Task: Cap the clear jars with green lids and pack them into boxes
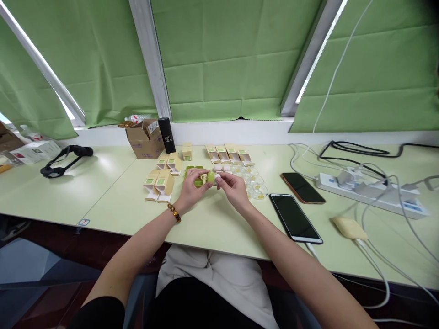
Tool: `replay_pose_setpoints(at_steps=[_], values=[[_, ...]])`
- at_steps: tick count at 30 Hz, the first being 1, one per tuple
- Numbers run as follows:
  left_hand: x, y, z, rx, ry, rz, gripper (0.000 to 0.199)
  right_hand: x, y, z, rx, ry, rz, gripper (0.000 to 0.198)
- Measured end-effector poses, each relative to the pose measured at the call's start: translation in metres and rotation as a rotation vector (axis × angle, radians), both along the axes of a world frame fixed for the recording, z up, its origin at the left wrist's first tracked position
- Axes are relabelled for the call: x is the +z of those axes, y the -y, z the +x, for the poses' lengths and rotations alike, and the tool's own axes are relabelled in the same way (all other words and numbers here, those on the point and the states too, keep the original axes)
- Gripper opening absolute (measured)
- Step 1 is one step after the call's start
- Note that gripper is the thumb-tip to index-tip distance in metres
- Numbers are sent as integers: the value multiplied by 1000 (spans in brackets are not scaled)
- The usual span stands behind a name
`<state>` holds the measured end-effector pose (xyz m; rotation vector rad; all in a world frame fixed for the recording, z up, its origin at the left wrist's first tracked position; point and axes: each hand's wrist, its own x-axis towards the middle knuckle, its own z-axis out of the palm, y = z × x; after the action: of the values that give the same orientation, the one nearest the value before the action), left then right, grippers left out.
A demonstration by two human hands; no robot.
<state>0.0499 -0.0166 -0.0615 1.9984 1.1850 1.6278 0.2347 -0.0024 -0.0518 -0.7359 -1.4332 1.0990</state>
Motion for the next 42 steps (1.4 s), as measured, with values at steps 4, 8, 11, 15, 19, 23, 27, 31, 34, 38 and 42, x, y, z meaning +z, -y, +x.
replay_pose_setpoints(at_steps=[4, 8, 11, 15, 19, 23, 27, 31, 34, 38, 42], values=[[-1, 5, 5, -106, 58, -19, 56, -1, 1, 0, 17, -22, 8, 60], [0, 10, 7, -121, 35, 0, 54, 1, 2, 0, 31, -15, 42, 58], [3, 12, 7, -91, -46, 70, 55, -1, 1, -2, 29, -22, 15, 60], [4, 12, 7, -20, -164, 161, 55, -6, -1, -5, 40, -62, -41, 65], [2, 13, 6, 37, -257, 201, 50, -8, -1, -7, 54, -107, -101, 64], [2, 14, 7, 44, -325, 222, 50, -7, -1, -7, 68, -132, -139, 63], [0, 16, 7, 45, -373, 247, 55, -6, 1, -7, 76, -134, -152, 61], [-2, 16, 7, 60, -403, 288, 61, -6, 2, -7, 107, -145, -175, 58], [-3, 18, 8, 71, -353, 256, 59, -5, 3, -8, 125, -121, -179, 57], [-1, 14, 8, 72, -143, 100, 50, -4, 5, -8, 108, -23, -86, 60], [-1, 4, 6, -68, 143, -127, 52, -5, 9, -3, -105, 218, 260, 59]])
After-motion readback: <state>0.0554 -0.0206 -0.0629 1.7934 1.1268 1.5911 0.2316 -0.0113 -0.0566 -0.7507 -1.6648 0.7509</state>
